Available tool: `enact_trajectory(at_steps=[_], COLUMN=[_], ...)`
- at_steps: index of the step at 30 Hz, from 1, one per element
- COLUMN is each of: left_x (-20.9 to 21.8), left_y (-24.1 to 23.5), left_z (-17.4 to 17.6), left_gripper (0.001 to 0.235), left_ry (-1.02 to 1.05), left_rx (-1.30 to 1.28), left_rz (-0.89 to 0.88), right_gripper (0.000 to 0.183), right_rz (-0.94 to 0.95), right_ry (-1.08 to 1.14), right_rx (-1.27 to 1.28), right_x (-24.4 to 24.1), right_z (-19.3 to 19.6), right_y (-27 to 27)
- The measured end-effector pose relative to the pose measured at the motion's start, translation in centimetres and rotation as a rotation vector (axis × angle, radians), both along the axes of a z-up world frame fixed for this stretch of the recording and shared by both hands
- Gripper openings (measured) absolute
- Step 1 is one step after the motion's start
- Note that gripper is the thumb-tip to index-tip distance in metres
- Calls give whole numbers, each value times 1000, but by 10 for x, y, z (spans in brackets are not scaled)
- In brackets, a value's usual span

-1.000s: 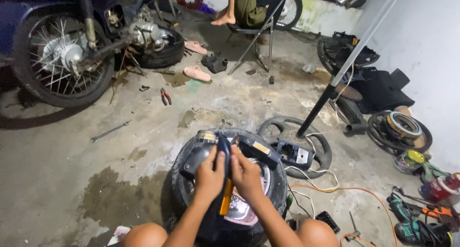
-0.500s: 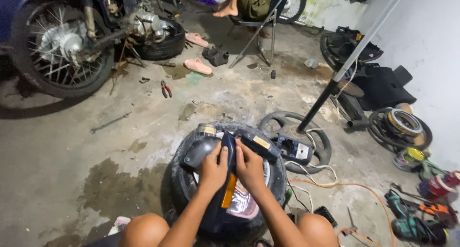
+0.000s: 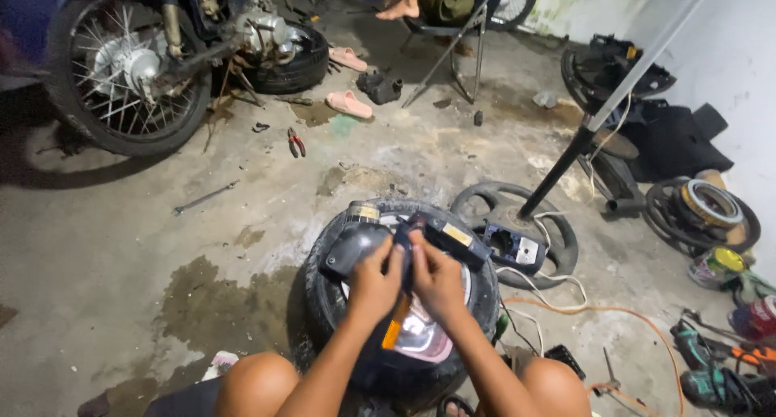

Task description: The person sits on the floor and sands a dark blue motorcycle part using a sanding block. The part is held in the left hand while the right hand moves the sanding block back and forth across its surface.

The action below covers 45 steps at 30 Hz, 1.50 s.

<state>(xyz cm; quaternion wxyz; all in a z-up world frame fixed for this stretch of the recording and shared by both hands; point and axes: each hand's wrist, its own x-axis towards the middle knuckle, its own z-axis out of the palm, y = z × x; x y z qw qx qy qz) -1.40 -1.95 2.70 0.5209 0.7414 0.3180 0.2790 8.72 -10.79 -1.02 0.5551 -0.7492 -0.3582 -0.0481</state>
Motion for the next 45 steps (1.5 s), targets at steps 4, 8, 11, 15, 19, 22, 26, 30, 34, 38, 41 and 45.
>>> enact_trajectory(at_steps=[4, 8, 11, 15, 19, 22, 26, 30, 34, 38, 41, 45], left_x=[-1, 5, 4, 21, 13, 14, 10, 1, -3, 6, 1, 9], left_y=[3, 9, 6, 23, 2, 4, 2, -10, -9, -5, -11, -2], left_z=[-10, -17, -21, -31, -19, -25, -17, -1, 6, -2, 0, -8], left_gripper=[48, 43, 42, 44, 40, 42, 41, 42, 43, 42, 42, 43], left_ry=[97, 46, 40, 69, 85, 101, 149, 224, 217, 202, 200, 179], left_rx=[52, 43, 35, 65, 96, 93, 133, 164, 109, 152, 122, 102], left_rz=[37, -16, -7, -12, -67, -29, -68, -118, -78, -96, -96, -68], right_gripper=[28, 29, 28, 30, 29, 28, 25, 30, 30, 30, 24, 28], right_rz=[39, -7, -9, -13, -83, -71, -115, -167, -139, -134, -135, -134], right_ry=[-19, 82, 131, 67, 256, 277, 332, 307, 363, 377, 345, 366], right_rx=[-50, -18, -14, -67, -36, -50, -6, -14, -72, 9, -6, -29], right_x=[-17, -19, -16, -13, 4, -4, -20, 14, -15, -26, -9, -40], right_z=[21, 25, 25, 9, 14, 12, 34, 9, 26, 44, 31, 53], right_y=[-1, 1, 1, 2, -1, -3, -2, 0, -4, -1, -4, -9])
